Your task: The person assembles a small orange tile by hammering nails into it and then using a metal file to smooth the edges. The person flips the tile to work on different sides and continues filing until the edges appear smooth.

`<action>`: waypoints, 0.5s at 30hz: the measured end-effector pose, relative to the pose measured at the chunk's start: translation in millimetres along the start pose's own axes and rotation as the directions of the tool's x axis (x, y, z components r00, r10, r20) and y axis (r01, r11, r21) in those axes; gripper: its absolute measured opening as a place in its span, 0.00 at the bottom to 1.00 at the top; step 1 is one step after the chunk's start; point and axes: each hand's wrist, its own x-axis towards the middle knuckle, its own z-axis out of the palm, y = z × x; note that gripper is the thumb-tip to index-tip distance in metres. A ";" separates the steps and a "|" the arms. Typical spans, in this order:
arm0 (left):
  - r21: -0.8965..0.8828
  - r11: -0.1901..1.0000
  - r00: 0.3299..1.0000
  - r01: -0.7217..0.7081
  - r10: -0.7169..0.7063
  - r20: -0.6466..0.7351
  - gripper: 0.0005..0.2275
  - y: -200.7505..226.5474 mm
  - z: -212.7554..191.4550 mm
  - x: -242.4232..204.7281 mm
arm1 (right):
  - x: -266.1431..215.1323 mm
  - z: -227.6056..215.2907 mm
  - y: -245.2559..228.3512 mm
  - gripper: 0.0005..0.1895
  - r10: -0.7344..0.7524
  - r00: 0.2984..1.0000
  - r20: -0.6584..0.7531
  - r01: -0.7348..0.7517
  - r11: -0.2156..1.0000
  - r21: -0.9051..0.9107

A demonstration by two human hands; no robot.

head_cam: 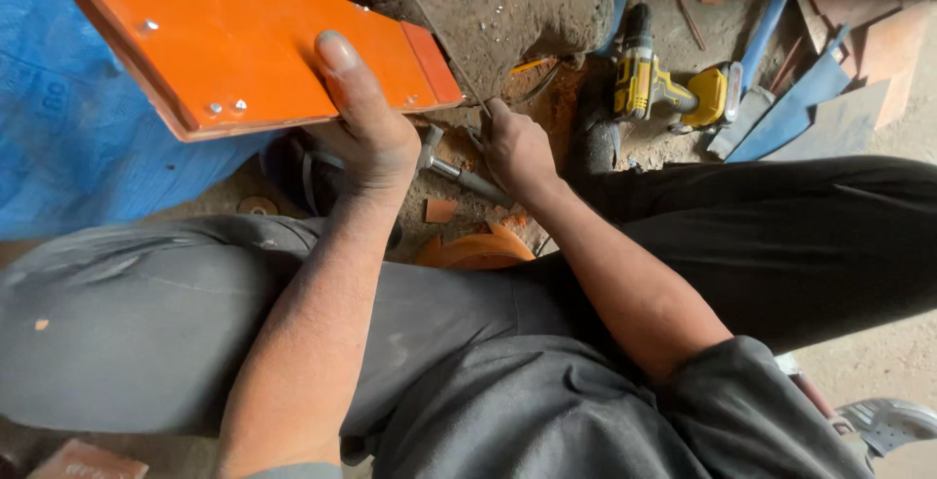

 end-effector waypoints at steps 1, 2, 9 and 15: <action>-0.014 1.000 1.000 -0.027 0.027 0.015 0.24 -0.6 4.9 5.8 | 6.4 -3.3 0.5 0.06 -0.007 1.000 -0.005 0.007 0.999 -0.032; -0.028 0.998 0.998 -0.053 0.054 0.030 0.24 -1.7 9.3 12.1 | 12.6 -5.7 0.5 0.06 -0.020 0.998 -0.054 0.019 1.000 -0.019; -0.032 0.999 1.000 0.000 0.000 -0.008 0.25 -4.9 3.0 1.8 | 4.2 4.8 6.3 0.06 0.072 0.997 0.014 -0.072 0.997 -0.010; -0.175 0.985 0.993 0.000 -0.020 -0.112 0.26 -16.3 -9.2 37.0 | 14.1 10.5 17.8 0.12 0.217 0.967 0.135 -0.243 0.942 0.230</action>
